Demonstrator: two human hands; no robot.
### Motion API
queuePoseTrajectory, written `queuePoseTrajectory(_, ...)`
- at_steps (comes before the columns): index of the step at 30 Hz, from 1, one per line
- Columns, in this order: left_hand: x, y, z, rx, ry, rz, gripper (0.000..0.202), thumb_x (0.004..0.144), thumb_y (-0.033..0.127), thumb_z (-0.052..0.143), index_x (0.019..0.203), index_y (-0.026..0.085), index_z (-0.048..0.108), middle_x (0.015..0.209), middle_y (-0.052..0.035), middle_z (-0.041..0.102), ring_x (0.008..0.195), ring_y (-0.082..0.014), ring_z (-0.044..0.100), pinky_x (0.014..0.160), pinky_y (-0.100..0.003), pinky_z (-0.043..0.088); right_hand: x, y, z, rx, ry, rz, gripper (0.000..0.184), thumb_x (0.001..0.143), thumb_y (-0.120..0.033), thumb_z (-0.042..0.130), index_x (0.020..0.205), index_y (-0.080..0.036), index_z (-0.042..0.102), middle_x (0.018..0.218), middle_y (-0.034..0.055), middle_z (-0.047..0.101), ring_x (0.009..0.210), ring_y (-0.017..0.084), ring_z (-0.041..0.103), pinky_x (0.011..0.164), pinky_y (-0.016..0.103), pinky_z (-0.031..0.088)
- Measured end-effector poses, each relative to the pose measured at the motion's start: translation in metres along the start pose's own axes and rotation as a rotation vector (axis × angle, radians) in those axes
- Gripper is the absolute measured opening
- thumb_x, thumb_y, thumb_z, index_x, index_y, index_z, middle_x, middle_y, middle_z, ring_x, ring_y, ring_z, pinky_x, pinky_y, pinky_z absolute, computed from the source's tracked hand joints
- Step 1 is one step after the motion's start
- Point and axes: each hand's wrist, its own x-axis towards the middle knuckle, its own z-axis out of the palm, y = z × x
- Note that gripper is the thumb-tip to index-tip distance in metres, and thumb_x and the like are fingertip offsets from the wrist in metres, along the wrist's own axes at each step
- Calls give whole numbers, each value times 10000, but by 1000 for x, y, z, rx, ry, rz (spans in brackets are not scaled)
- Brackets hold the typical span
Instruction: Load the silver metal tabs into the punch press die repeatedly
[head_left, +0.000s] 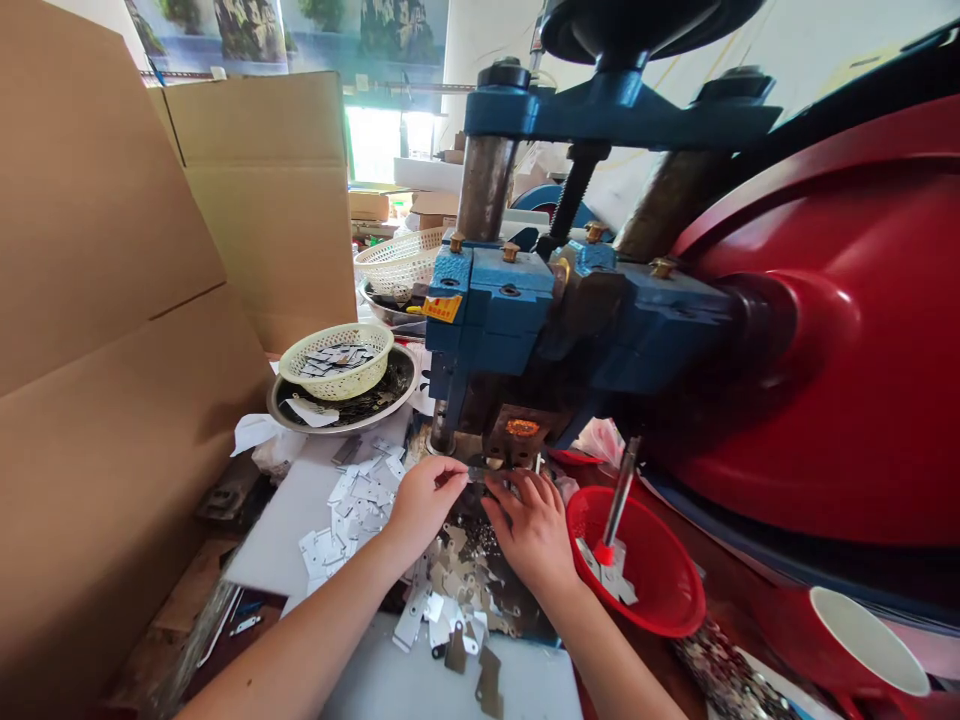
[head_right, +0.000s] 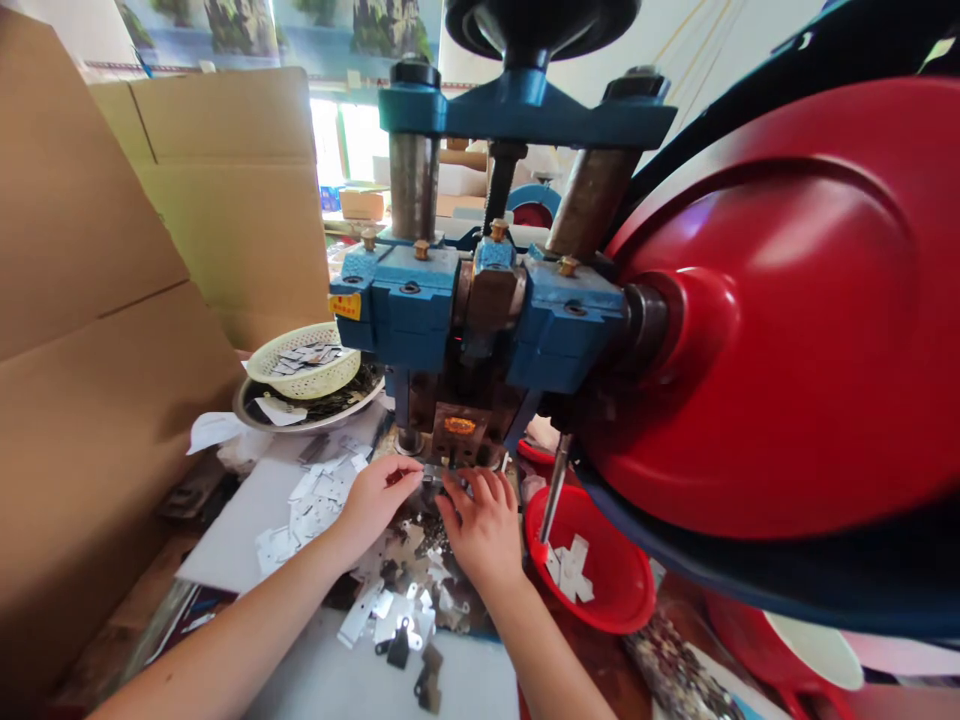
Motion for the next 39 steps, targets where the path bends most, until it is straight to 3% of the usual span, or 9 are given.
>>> queuePoseTrajectory(19, 16, 0, 13, 115, -6, 0, 159, 796, 243, 574, 870, 183, 702, 869, -30, 709, 813, -183, 623, 767, -314, 475, 3, 0, 3, -23, -23, -5, 257, 881, -363, 509, 1084, -274, 640, 1066, 54, 638, 1097, 258, 499, 990, 485, 337)
queuePoseTrajectory(24, 18, -2, 18, 138, -13, 24, 144, 791, 244, 593, 856, 198, 713, 876, -23, 716, 831, -183, 634, 771, -312, 478, -6, 11, 14, 133, 76, 18, 304, 898, -354, 473, 1146, -232, 599, 1103, 77, 627, 1091, 243, 518, 947, 469, 407)
queuePoseTrajectory(35, 25, -10, 25, 258, 23, 70, 127, 767, 265, 626, 843, 228, 721, 888, -31, 677, 917, -209, 586, 891, -379, 430, -7, 13, 17, 172, 83, 19, 271, 898, -351, 465, 1077, -245, 638, 1084, 72, 623, 1079, 230, 527, 933, 456, 425)
queuePoseTrajectory(39, 28, -14, 27, 274, 12, 63, 152, 758, 256, 622, 876, 232, 715, 930, -32, 663, 944, -211, 575, 907, -377, 426, -4, 10, 12, 93, 54, 17, 260, 893, -364, 479, 1052, -250, 650, 1080, 66, 628, 1115, 246, 497, 970, 477, 384)
